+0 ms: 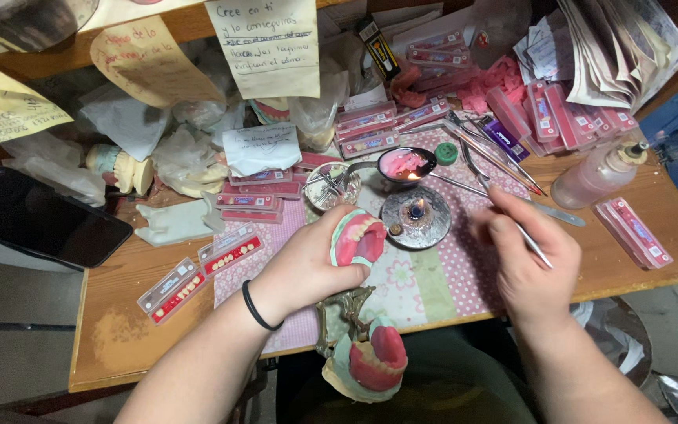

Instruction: The person assembles a set of dentures by placing individual teeth into a mold and using a metal tool to adjust and secure them. They repeatedly open and close the denture halves to check the fit and alignment of the teeth.

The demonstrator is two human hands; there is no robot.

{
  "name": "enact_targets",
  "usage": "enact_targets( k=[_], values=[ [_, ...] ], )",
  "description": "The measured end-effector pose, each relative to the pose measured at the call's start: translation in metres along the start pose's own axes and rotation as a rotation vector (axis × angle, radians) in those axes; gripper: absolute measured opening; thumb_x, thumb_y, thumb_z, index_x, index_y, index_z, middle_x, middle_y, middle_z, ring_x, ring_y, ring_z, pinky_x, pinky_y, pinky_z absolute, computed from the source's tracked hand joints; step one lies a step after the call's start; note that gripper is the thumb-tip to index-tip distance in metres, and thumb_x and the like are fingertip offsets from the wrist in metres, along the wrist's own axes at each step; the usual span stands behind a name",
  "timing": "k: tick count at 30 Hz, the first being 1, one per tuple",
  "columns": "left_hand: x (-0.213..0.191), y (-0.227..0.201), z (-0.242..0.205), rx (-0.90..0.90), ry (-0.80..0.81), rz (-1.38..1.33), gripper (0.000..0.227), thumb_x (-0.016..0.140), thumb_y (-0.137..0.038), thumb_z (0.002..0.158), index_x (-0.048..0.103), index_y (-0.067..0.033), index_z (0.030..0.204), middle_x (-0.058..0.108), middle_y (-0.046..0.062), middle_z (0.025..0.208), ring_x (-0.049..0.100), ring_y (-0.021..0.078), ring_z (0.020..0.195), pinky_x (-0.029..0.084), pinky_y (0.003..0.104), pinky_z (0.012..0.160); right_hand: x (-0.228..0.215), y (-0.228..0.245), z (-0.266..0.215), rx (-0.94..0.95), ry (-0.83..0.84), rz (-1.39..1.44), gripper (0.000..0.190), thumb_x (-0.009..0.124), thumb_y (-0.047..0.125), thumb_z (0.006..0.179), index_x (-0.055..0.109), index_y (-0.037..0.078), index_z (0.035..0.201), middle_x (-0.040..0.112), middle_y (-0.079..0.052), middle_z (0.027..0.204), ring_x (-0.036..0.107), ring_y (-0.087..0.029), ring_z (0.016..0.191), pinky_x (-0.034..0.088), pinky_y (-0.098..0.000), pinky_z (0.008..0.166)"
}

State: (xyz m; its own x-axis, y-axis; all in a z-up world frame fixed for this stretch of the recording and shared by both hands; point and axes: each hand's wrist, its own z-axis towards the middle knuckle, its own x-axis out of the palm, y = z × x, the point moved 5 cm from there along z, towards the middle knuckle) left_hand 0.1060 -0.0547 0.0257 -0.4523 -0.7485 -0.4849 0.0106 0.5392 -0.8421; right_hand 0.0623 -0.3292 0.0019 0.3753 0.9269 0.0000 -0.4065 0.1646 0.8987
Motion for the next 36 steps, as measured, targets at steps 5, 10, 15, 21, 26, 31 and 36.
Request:
enact_targets(
  k=[5,10,15,21,26,31,36],
  values=[
    [0.0,0.003,0.0,-0.028,0.022,-0.012,0.077,0.082,-0.029,0.064,0.06,-0.0194,0.137,0.075,0.024,0.108,0.071,0.046,0.108,0.056,0.052,0.088,0.018,-0.017,-0.004,-0.015,-0.095,0.315,0.04,0.061,0.02,0.104,0.068,-0.018,0.112,0.06,-0.023,0.072,0.064,-0.021,0.058,0.058,-0.0301,0.054],
    [-0.003,-0.002,-0.002,-0.027,0.032,-0.024,0.076,0.081,-0.028,0.064,0.061,-0.0192,0.137,0.076,0.026,0.106,0.07,0.0481,0.107,0.055,0.053,0.088,0.02,-0.026,-0.006,0.101,-0.07,0.405,0.042,0.056,0.026,0.105,0.07,-0.014,0.112,0.062,-0.022,0.066,0.066,-0.019,0.055,0.059,-0.0284,0.053],
    [-0.002,0.0,-0.001,-0.007,0.033,-0.02,0.075,0.082,-0.03,0.064,0.061,-0.0205,0.136,0.077,0.024,0.106,0.071,0.0465,0.108,0.055,0.053,0.088,0.017,-0.032,-0.009,0.246,-0.054,0.485,0.037,0.055,0.021,0.096,0.065,-0.014,0.106,0.065,-0.024,0.068,0.073,-0.024,0.057,0.065,-0.0326,0.054],
    [0.001,0.0,-0.003,0.008,0.031,-0.035,0.074,0.083,-0.03,0.065,0.062,-0.022,0.135,0.076,0.024,0.105,0.071,0.0465,0.107,0.055,0.053,0.087,0.019,-0.033,-0.004,0.285,-0.06,0.47,0.034,0.053,0.02,0.094,0.064,-0.011,0.103,0.064,-0.022,0.067,0.072,-0.021,0.056,0.063,-0.0293,0.052],
    [0.006,0.003,-0.002,0.072,0.059,0.144,0.078,0.076,-0.041,0.067,0.053,-0.0212,0.139,0.076,0.003,0.113,0.072,0.0236,0.099,0.052,0.034,0.088,0.02,-0.019,-0.007,0.404,-0.046,0.487,0.024,0.055,0.018,0.094,0.064,-0.004,0.098,0.064,-0.018,0.073,0.058,-0.024,0.055,0.05,-0.0303,0.054],
    [0.008,0.001,-0.002,0.071,0.056,0.103,0.074,0.077,-0.04,0.067,0.054,-0.023,0.136,0.075,0.0,0.112,0.072,0.0201,0.098,0.051,0.032,0.088,0.02,-0.019,-0.009,0.433,-0.039,0.457,0.027,0.053,0.016,0.091,0.065,-0.004,0.104,0.064,-0.02,0.073,0.057,-0.024,0.056,0.05,-0.0301,0.056],
    [0.01,0.007,0.0,0.126,0.041,0.05,0.074,0.077,-0.037,0.068,0.054,-0.023,0.138,0.076,-0.003,0.118,0.072,0.0159,0.105,0.051,0.029,0.092,0.022,-0.015,-0.011,0.395,-0.006,0.417,0.033,0.054,0.019,0.093,0.066,-0.009,0.108,0.068,-0.025,0.083,0.066,-0.029,0.06,0.056,-0.032,0.059]
  ],
)
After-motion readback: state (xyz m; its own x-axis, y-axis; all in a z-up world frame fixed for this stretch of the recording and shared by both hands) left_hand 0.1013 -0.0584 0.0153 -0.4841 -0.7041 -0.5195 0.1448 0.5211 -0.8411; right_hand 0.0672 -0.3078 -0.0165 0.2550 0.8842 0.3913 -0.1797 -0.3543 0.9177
